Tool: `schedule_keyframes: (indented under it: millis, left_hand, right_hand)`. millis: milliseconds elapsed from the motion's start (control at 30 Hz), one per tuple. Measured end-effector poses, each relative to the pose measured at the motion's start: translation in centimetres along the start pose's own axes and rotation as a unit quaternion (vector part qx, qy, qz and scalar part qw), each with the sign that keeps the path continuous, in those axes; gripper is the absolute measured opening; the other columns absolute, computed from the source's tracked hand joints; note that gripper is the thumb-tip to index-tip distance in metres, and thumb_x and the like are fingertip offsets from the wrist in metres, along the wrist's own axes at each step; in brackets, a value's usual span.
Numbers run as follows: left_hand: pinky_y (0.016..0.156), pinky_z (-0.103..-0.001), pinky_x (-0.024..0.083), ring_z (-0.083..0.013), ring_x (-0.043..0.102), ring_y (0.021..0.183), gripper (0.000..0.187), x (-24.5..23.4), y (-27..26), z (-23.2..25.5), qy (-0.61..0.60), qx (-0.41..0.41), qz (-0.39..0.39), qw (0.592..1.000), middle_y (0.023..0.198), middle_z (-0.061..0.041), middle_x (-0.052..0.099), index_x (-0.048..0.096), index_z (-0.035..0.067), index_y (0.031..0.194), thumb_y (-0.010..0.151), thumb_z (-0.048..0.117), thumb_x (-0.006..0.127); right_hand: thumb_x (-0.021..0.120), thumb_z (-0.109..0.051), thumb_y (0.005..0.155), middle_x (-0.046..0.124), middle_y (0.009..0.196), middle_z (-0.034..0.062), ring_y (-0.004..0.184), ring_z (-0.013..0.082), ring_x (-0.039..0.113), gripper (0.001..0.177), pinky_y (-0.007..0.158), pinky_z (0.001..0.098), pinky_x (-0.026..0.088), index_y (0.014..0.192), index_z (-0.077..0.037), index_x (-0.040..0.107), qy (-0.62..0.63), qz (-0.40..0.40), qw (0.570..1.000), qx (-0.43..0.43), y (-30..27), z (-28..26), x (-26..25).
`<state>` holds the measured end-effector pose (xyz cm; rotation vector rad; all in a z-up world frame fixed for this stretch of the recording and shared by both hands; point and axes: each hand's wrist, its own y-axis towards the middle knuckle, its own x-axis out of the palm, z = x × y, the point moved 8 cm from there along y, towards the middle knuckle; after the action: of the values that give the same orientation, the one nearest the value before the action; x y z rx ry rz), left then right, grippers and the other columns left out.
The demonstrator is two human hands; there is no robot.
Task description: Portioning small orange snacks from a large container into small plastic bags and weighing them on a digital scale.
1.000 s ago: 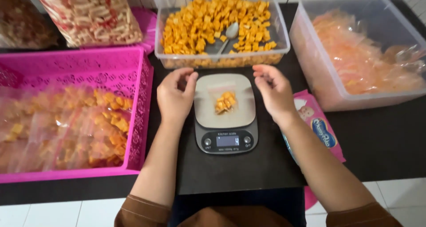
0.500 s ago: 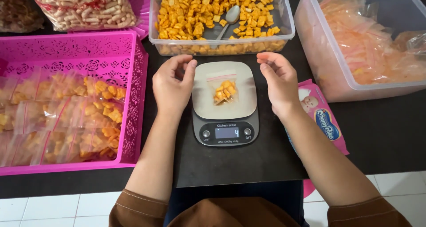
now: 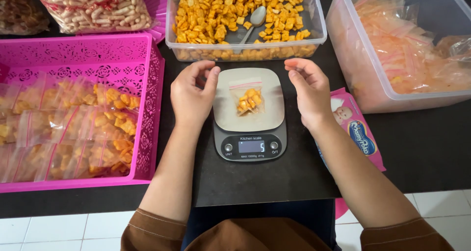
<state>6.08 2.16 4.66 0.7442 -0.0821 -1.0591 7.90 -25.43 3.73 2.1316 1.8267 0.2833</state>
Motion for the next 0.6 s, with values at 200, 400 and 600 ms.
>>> schedule_keyframes:
  millis: [200, 400, 600]
  left_hand:
    - [0.076, -0.045, 0.054, -0.0324, 0.068, 0.081, 0.023, 3.4, -0.5, 1.0, 0.099, 0.152, -0.101, 0.978, 0.083, -0.007, 0.075, 0.076, 0.016, 0.11, 0.089, 0.025, 0.076]
    - [0.082, -0.047, 0.051, -0.0339, 0.069, 0.088, 0.042, 5.4, -1.1, 2.4, 0.17, 0.087, -0.213, 0.958, 0.086, -0.005, 0.078, 0.075, 0.016, 0.116, 0.08, 0.038, 0.074]
    - [0.084, -0.051, 0.042, -0.0301, 0.063, 0.101, 0.012, 6.7, -1.5, 1.4, 0.256, -0.034, -0.295, 0.92, 0.102, 0.0, 0.072, 0.074, 0.033, 0.085, 0.082, 0.04, 0.064]
  right_hand:
    - [0.066, -0.005, 0.094, 0.07, 0.104, 0.0089, 0.101, 0.0123, 0.063, 0.021, 0.092, 0.0258, 0.052, 0.115, -0.007, 0.071, -0.008, 0.006, 1.0, -0.002, 0.7, 2.4, -0.5]
    - [0.065, -0.006, 0.098, 0.069, 0.111, 0.0102, 0.108, 0.0155, 0.063, 0.021, 0.097, 0.0295, 0.05, 0.118, -0.008, 0.07, -0.048, 0.005, 0.999, 0.008, 1.0, 3.3, -0.9]
    - [0.059, -0.001, 0.096, 0.069, 0.114, 0.0042, 0.106, 0.0095, 0.064, 0.02, 0.098, 0.0196, 0.049, 0.113, -0.007, 0.068, -0.026, 0.012, 0.999, 0.03, 0.4, 1.8, -0.5]
